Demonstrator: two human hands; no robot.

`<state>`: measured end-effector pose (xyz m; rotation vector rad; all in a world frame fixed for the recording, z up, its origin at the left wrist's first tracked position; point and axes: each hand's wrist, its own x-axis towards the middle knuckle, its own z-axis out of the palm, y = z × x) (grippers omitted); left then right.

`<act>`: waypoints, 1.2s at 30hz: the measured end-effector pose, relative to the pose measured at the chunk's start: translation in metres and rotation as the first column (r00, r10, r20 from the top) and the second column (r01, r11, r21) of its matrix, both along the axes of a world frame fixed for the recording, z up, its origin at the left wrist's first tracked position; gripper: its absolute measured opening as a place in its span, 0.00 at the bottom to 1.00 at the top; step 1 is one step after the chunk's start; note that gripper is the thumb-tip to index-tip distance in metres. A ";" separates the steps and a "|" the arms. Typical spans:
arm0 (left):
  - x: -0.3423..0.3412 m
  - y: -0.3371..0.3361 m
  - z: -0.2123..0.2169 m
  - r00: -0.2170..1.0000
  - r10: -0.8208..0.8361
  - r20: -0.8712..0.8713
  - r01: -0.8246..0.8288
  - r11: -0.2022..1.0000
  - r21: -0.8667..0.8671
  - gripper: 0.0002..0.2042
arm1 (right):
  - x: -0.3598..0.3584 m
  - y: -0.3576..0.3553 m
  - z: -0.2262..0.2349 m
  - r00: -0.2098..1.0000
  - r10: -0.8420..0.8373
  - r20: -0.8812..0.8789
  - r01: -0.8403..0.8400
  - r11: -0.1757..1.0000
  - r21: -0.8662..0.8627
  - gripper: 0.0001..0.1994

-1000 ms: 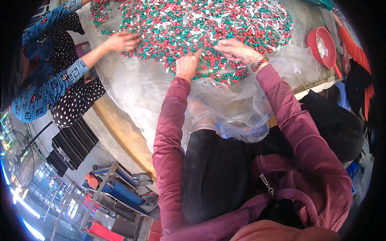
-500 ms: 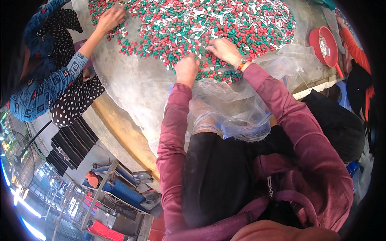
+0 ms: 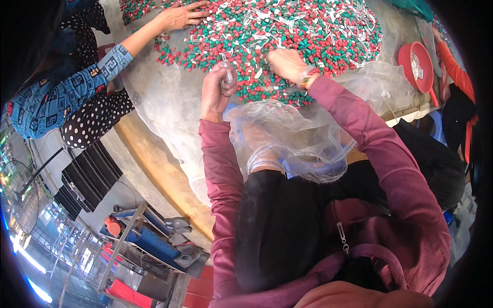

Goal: The person sits at a table and sorts a large pile of red and green bottle caps by hand, moving them into a clear plastic bag. Another person works alongside at the same table, also sorting caps.

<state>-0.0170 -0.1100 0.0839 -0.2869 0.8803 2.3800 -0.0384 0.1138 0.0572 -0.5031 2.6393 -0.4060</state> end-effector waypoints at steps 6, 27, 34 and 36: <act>-0.004 -0.002 0.001 0.992 0.019 -0.126 -0.003 0.993 0.119 0.13 | 0.003 0.027 -0.008 0.953 -0.297 0.057 0.301 0.915 -0.267 0.13; 0.006 0.085 -0.067 0.591 -0.785 0.187 -0.105 -0.304 -0.947 0.09 | -0.013 0.050 0.012 0.587 0.021 0.810 0.732 0.414 -0.541 0.17; 0.006 0.047 -0.050 0.959 -0.277 -0.068 0.150 0.693 -0.706 0.10 | 0.001 0.060 -0.006 0.641 -0.044 0.766 0.722 0.371 -0.583 0.15; 0.009 0.034 -0.035 0.995 -0.089 0.036 0.095 0.972 -0.214 0.08 | 0.001 0.048 -0.021 0.917 -0.143 0.374 0.361 0.698 -0.618 0.12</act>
